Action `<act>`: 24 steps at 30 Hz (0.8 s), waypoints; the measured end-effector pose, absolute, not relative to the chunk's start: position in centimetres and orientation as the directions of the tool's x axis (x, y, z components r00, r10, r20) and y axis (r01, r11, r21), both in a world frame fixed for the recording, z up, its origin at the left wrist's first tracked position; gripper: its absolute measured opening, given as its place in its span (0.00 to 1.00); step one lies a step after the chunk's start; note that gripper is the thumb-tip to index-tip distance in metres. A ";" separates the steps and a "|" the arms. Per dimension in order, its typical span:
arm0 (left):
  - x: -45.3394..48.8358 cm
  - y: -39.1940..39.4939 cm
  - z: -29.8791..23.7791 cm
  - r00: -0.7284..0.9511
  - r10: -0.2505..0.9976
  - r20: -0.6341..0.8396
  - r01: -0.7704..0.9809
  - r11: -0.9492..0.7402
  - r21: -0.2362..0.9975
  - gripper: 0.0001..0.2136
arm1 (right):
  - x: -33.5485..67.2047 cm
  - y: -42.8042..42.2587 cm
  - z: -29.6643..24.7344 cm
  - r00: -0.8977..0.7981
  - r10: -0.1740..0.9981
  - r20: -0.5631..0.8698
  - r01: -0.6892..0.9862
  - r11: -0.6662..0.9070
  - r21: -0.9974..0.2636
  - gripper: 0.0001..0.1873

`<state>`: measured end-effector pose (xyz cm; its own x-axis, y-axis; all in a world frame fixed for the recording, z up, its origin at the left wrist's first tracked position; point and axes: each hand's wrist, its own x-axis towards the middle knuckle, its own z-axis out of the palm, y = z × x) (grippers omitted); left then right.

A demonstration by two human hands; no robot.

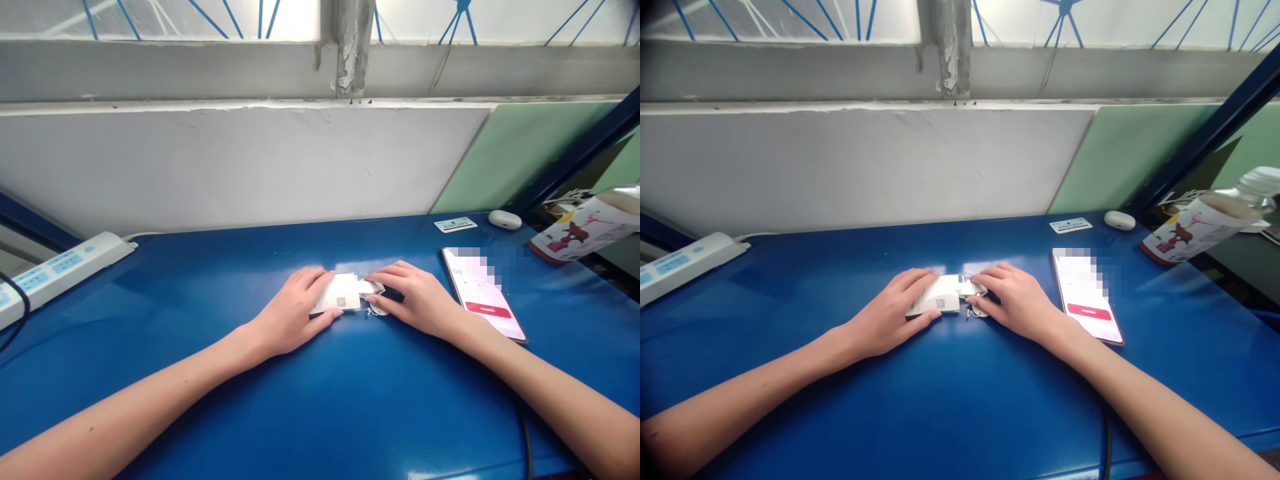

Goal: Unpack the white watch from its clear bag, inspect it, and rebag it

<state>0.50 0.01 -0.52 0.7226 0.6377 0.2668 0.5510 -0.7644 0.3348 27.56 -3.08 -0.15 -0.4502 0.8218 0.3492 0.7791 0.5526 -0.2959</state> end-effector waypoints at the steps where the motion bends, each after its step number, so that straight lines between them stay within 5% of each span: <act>1: 0.5 0.0 -0.5 0.722 0.637 0.270 0.548 -0.765 0.338 0.24 | 27.3 -3.1 -0.4 -0.437 0.824 0.360 0.770 0.550 -0.323 0.15; 5: 0.6 0.1 -0.5 0.722 0.636 0.272 0.546 -0.765 0.340 0.23 | 26.7 -3.2 -0.7 -0.375 0.844 0.383 0.755 0.518 -0.403 0.13; 17: 0.6 0.0 -0.5 0.715 0.646 0.268 0.553 -0.757 0.347 0.24 | 28.2 -4.0 1.1 -0.338 0.904 0.263 0.856 0.411 -0.312 0.19; 24: 0.5 -0.1 -0.7 0.709 0.643 0.290 0.545 -0.760 0.354 0.23 | 26.2 -5.2 0.7 -0.420 0.888 0.186 0.733 0.453 -0.507 0.26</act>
<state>0.47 -0.05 -0.75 0.7091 0.6428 0.2899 0.5446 -0.7604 0.3539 26.21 -5.23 0.73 -0.4204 0.8881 0.1858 0.7331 0.4531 -0.5072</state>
